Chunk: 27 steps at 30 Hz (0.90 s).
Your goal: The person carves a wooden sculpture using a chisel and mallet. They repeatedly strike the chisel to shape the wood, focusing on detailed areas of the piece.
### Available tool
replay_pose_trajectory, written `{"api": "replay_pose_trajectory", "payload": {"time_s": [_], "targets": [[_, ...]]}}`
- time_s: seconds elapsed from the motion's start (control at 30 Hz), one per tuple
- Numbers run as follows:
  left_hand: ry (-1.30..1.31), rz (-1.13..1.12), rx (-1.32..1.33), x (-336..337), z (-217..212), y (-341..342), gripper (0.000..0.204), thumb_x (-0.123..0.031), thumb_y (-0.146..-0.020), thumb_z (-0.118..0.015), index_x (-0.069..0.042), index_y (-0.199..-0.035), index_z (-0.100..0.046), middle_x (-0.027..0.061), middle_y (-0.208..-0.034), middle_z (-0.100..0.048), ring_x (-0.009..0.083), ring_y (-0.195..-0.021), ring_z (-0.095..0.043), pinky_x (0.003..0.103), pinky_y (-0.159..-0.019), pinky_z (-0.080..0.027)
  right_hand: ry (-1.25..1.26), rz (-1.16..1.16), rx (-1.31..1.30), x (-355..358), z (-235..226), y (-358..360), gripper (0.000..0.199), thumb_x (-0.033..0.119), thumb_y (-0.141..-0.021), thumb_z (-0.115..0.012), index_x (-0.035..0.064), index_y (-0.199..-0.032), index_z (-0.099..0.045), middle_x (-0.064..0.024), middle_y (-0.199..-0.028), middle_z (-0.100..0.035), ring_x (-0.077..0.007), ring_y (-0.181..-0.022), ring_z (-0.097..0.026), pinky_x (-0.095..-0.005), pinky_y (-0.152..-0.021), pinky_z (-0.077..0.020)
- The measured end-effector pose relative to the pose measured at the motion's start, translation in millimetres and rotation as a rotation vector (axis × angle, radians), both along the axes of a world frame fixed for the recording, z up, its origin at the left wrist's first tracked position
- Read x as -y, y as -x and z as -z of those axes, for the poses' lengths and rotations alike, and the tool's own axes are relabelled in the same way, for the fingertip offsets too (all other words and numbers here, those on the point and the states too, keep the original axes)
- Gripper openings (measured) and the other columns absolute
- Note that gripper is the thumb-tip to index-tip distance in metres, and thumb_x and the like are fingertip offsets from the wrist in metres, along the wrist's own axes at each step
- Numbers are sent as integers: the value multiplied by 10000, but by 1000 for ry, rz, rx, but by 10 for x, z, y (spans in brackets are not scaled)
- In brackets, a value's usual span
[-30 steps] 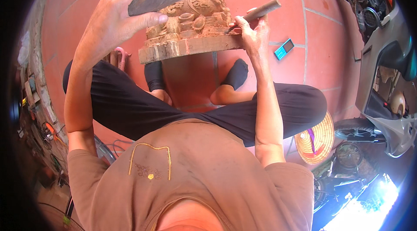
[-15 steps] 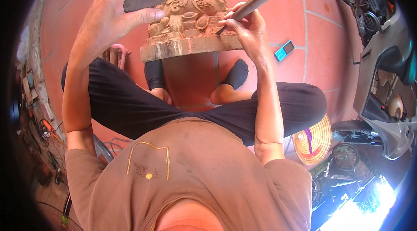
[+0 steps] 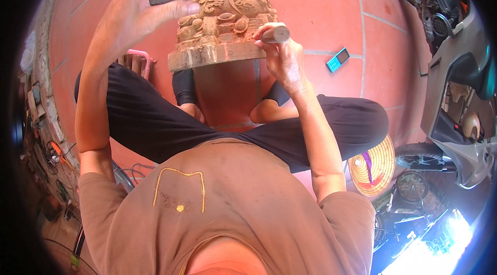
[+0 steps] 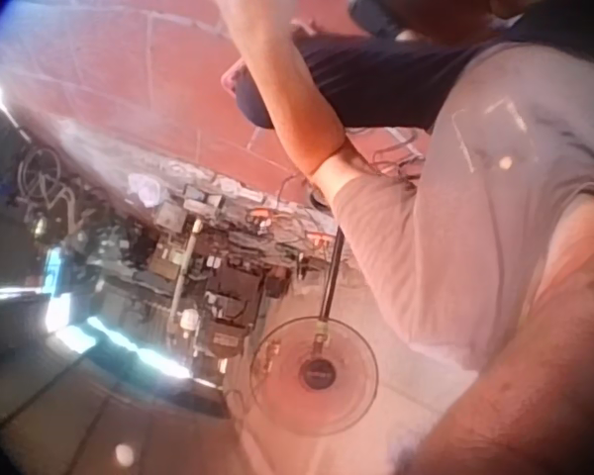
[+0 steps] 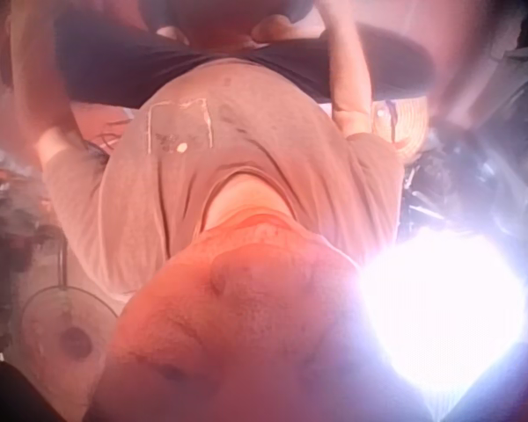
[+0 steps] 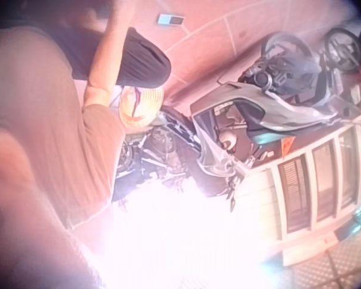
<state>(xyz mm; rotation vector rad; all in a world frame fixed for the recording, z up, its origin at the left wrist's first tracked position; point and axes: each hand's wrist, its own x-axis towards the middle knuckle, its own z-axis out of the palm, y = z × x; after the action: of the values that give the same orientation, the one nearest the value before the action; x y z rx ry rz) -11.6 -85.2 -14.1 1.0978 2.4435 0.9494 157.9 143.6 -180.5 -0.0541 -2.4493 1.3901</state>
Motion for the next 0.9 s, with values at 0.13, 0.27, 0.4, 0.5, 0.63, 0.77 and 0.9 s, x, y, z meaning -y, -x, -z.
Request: {"api": "replay_pose_trajectory", "payload": {"time_s": [0.13,0.27,0.4,0.5,0.63,0.77,0.9], "targets": [[-75,7,-52,29,-34,-36,452,-259,-823,-810,31,-1098,-601,269,-854,-680,396,-783,-688,428,-705,-516,-24,-43,-217,49,238,-144,254,-64,-870,-677,45,-1081,-588,-130,-1050,-684,-235,-854,-729,-300,-777,-577],[-88,16,-12,74,-74,-106,447,-271,-821,-811,21,-1093,-611,278,-887,-677,407,-821,-682,438,-720,-512,-306,-140,-259,17,265,-212,294,-86,-804,-637,40,-1068,-606,-130,-1071,-692,-268,-943,-721,-330,-805,-586],[-63,9,-1,126,-95,-161,452,-287,-817,-815,13,-1090,-615,279,-897,-678,413,-850,-683,448,-743,-512,-358,88,-136,-230,302,-17,228,-105,-908,-589,55,-1071,-583,-94,-1004,-678,-179,-875,-701,-313,-783,-586],[1,-20,15,132,-214,-210,455,-294,-822,-814,14,-1091,-614,275,-900,-684,421,-873,-684,452,-758,-514,333,190,-190,-265,141,77,272,-113,-927,-612,28,-1129,-496,-83,-982,-647,-190,-930,-688,-355,-874,-568],[-97,-3,-11,224,-22,-144,482,-319,-824,-817,19,-1101,-614,284,-908,-683,415,-890,-693,453,-769,-519,571,120,-30,-157,-71,-20,262,-104,-939,-602,29,-1145,-508,-98,-1000,-652,-209,-969,-688,-354,-917,-558],[-84,-30,-14,198,50,-114,504,-338,-820,-822,24,-1106,-618,291,-929,-686,400,-898,-702,445,-778,-523,435,31,10,-79,-43,10,278,-89,-948,-607,24,-1179,-503,-94,-1013,-650,-206,-989,-686,-352,-914,-554],[-46,2,23,162,106,-76,518,-341,-819,-820,26,-1123,-616,305,-948,-681,420,-910,-696,448,-783,-525,305,14,29,-7,-87,-15,267,-97,-951,-597,19,-1171,-497,-99,-1031,-645,-203,-989,-679,-359,-919,-557]]}}
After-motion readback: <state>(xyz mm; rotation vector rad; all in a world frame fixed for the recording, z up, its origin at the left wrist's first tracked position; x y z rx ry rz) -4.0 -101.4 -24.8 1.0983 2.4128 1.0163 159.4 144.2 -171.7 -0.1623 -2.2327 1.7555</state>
